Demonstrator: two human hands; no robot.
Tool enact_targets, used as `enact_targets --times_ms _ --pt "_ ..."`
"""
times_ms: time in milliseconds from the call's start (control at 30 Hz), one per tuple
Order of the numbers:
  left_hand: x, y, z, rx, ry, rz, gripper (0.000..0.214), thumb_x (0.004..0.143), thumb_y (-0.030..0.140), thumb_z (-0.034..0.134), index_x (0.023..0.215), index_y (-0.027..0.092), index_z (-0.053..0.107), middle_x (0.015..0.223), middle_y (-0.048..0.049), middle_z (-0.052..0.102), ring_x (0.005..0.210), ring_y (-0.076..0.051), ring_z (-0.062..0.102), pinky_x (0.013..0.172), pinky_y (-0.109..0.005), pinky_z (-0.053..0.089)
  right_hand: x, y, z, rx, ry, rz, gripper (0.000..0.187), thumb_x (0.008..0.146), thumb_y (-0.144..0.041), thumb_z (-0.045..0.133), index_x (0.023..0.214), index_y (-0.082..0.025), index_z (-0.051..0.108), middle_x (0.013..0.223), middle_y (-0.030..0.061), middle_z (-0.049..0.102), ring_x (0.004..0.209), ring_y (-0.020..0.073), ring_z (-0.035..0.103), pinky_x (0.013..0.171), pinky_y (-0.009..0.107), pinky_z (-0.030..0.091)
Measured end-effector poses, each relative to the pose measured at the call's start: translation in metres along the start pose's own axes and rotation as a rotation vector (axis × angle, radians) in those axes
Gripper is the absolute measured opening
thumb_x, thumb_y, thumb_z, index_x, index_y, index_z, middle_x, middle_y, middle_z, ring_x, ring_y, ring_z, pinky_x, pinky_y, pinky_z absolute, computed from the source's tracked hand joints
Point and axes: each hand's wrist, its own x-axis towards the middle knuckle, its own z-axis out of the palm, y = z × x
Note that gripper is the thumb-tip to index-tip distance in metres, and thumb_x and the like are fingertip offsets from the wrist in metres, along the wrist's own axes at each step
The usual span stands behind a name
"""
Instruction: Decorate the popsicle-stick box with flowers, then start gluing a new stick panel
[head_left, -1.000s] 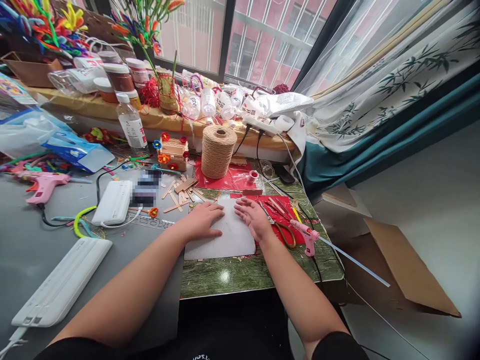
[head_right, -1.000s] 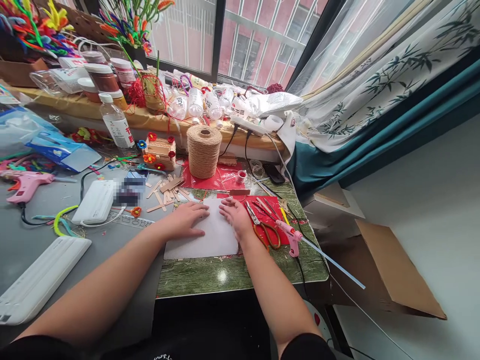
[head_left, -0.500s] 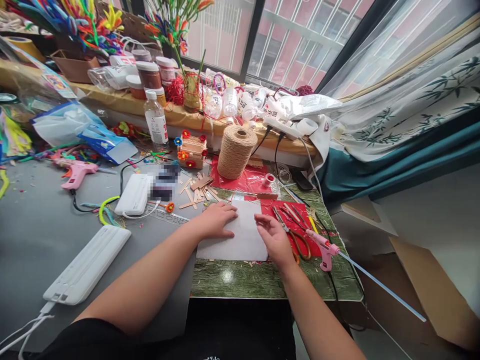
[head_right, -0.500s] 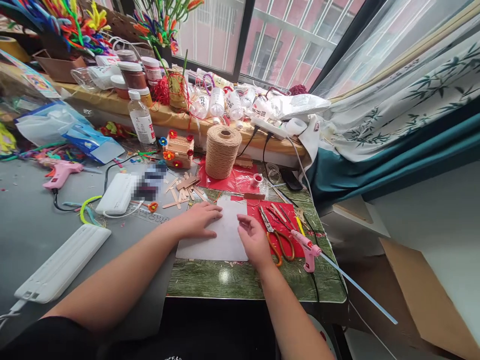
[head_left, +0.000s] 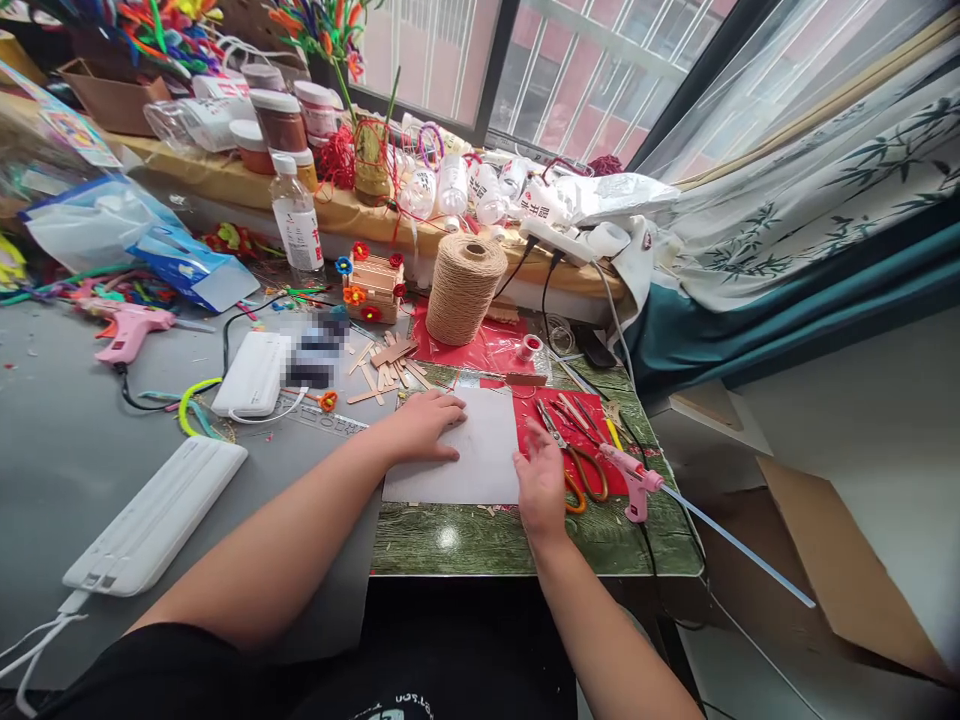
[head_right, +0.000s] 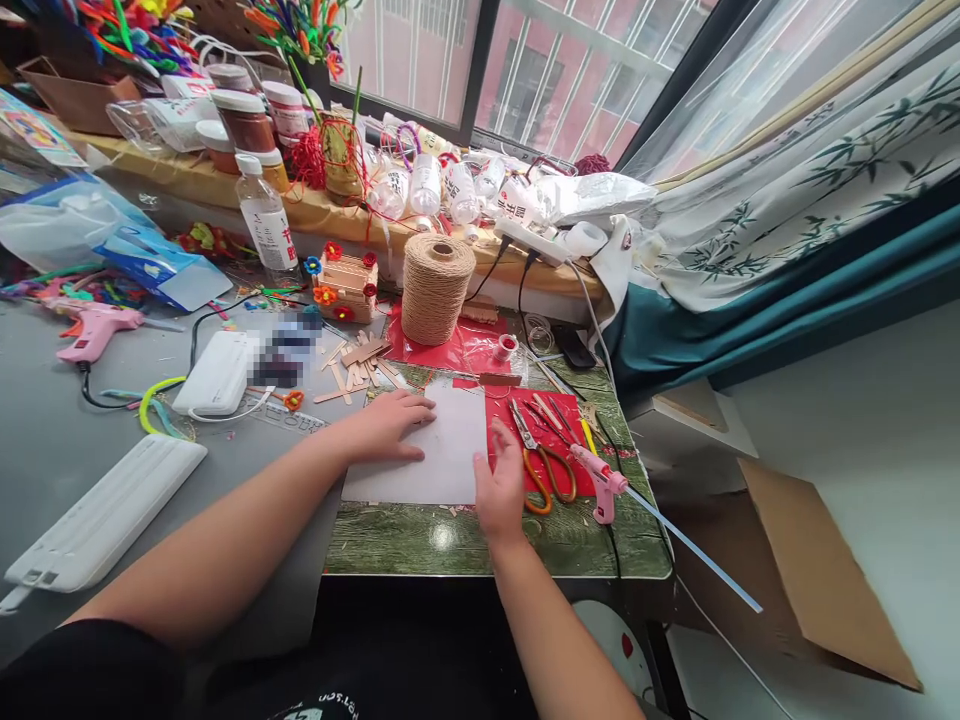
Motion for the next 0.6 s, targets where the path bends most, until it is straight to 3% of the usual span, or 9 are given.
enact_targets --times_ms 33,133,200,300,333,467,600 --pt "0.0 0.0 0.0 0.0 0.001 0.002 0.064 0.077 0.056 0.078 0.132 0.027 0.063 0.153 -0.006 0.055 0.137 -0.035 0.047 0.114 -0.047 0.034 -0.004 -0.002 0.0 0.005 0.035 -0.036 0.044 0.092 -0.036 0.063 0.134 -0.026 0.053 0.15 0.0126 0.054 0.145 0.0283 0.047 0.124 0.058 0.036" --pt "0.002 -0.002 0.002 0.001 0.009 0.009 0.064 0.077 0.055 0.079 0.132 0.027 0.064 0.153 -0.0067 0.055 0.136 -0.035 0.047 0.113 -0.047 0.035 -0.018 -0.005 0.0 0.068 -0.19 0.062 0.037 0.095 -0.034 0.058 0.131 -0.027 0.057 0.143 0.0124 0.061 0.137 0.0293 0.057 0.118 0.058 0.044" --pt "0.002 -0.003 0.004 0.004 0.016 0.018 0.063 0.077 0.055 0.079 0.132 0.026 0.064 0.153 -0.0074 0.056 0.135 -0.036 0.049 0.113 -0.047 0.035 -0.024 -0.004 -0.003 0.032 -0.224 0.106 0.039 0.095 -0.034 0.06 0.133 -0.027 0.057 0.143 0.0125 0.061 0.135 0.0298 0.058 0.115 0.058 0.047" --pt "0.001 -0.005 0.005 0.007 0.025 0.035 0.063 0.077 0.055 0.079 0.13 0.026 0.065 0.151 -0.0078 0.057 0.133 -0.035 0.05 0.112 -0.048 0.036 -0.027 -0.001 -0.013 -0.132 -0.053 -0.032 0.041 0.097 -0.031 0.059 0.137 -0.026 0.053 0.147 0.0129 0.056 0.138 0.028 0.055 0.119 0.055 0.043" --pt "0.0 -0.006 0.006 0.009 0.031 0.042 0.063 0.076 0.055 0.08 0.13 0.026 0.065 0.151 -0.0078 0.057 0.133 -0.035 0.05 0.112 -0.048 0.037 -0.028 -0.001 -0.018 -0.186 -0.066 -0.081 0.038 0.098 -0.03 0.058 0.136 -0.026 0.055 0.145 0.0132 0.058 0.136 0.0276 0.056 0.119 0.054 0.044" --pt "-0.001 -0.007 0.003 0.01 0.099 0.083 0.058 0.08 0.052 0.078 0.129 0.025 0.066 0.15 -0.0099 0.057 0.133 -0.034 0.053 0.11 -0.048 0.041 -0.037 -0.008 -0.045 -0.438 -0.341 -0.258 0.027 0.098 -0.021 0.057 0.124 -0.025 0.064 0.131 0.0125 0.066 0.125 0.0278 0.062 0.11 0.052 0.05" --pt "0.003 -0.009 -0.006 -0.074 0.306 0.092 0.025 0.094 0.04 0.064 0.111 0.022 0.072 0.13 -0.0103 0.069 0.119 -0.028 0.062 0.102 -0.042 0.046 -0.048 -0.01 -0.081 -0.644 -0.412 -0.473 0.031 0.095 -0.012 0.06 0.12 -0.027 0.068 0.117 0.0099 0.072 0.113 0.0278 0.066 0.1 0.053 0.053"
